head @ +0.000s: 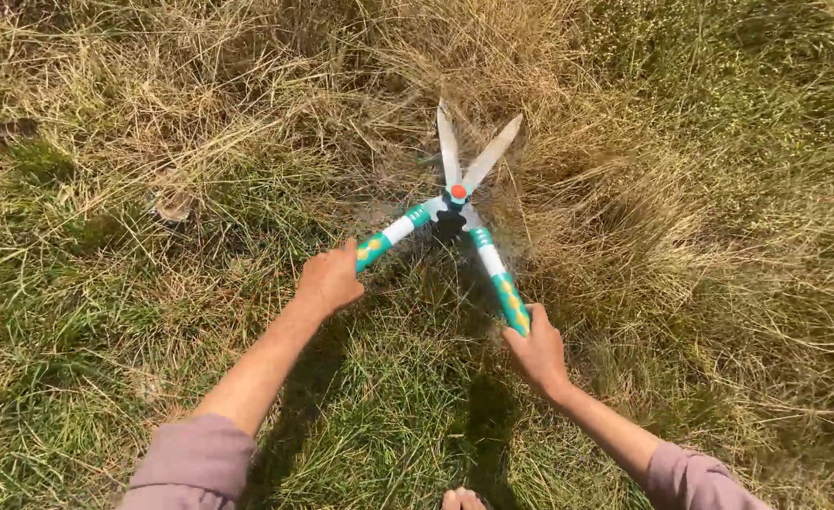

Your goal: Using manual garden shears to cut and clear tall dry grass in an outdoor yard area.

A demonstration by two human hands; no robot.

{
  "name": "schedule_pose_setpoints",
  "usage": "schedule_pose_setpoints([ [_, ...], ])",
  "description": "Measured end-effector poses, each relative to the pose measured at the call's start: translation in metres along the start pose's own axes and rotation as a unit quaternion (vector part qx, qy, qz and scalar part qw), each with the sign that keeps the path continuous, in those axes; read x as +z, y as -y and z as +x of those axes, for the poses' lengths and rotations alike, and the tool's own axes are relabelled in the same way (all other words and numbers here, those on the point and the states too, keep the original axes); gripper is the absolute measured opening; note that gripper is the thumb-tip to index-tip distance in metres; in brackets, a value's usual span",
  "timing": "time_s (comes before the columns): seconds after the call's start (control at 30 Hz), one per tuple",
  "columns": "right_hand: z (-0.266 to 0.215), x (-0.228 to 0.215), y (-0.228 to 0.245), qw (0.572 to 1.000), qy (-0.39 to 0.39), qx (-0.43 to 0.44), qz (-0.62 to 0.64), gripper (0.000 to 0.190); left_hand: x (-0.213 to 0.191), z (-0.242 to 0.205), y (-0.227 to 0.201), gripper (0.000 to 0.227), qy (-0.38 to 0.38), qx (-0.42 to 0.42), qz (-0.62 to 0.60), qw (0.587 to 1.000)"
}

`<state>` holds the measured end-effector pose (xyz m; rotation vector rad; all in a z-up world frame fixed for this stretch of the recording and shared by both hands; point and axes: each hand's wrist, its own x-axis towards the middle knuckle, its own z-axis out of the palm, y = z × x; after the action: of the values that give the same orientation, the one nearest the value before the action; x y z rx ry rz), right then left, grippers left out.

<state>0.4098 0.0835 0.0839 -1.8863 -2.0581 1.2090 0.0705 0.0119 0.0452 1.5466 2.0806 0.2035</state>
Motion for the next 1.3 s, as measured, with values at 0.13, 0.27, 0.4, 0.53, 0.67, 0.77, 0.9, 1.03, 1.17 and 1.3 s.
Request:
schedule_pose_setpoints([
  [0.13,0.014,-0.013,-0.034,0.997,-0.045,0.041,0.050,0.045,0.008,0.037,-0.038,0.053,-0.012,0.022,0.008,1.000],
  [0.27,0.047,-0.019,-0.050,0.995,-0.091,0.009,0.047,0.045,0.007,0.087,-0.061,0.051,-0.055,0.046,0.049,0.996],
  [0.4,0.102,-0.038,-0.051,0.989,-0.140,-0.013,0.041,0.045,0.005,0.149,-0.083,0.058,-0.072,0.003,0.111,0.991],
  [0.53,0.136,-0.022,0.011,0.976,-0.214,0.036,0.013,0.048,0.031,0.157,-0.183,0.046,-0.127,-0.075,0.028,0.989],
  [0.67,0.118,-0.046,0.022,0.985,-0.162,0.018,0.060,0.052,0.013,0.133,-0.176,0.050,-0.093,-0.071,-0.044,0.992],
  [0.77,0.117,-0.056,0.001,0.987,-0.143,-0.009,0.068,0.052,0.006,0.142,-0.139,0.055,-0.102,-0.064,-0.016,0.993],
  [0.9,0.138,-0.032,0.036,0.965,-0.202,0.001,0.170,0.040,0.005,0.147,-0.196,0.054,-0.138,-0.121,0.033,0.982],
  [1.03,0.103,-0.044,0.038,0.978,-0.149,-0.024,0.146,0.042,0.027,0.137,-0.178,0.058,-0.103,-0.111,-0.026,0.988],
  [1.17,0.110,-0.063,0.021,0.989,-0.116,-0.026,0.083,0.046,0.020,0.144,-0.132,0.061,-0.089,-0.063,-0.009,0.994],
  [1.3,0.135,-0.086,-0.010,0.995,-0.073,-0.035,0.061,0.046,-0.016,0.139,-0.076,0.065,-0.102,-0.039,0.075,0.991],
])
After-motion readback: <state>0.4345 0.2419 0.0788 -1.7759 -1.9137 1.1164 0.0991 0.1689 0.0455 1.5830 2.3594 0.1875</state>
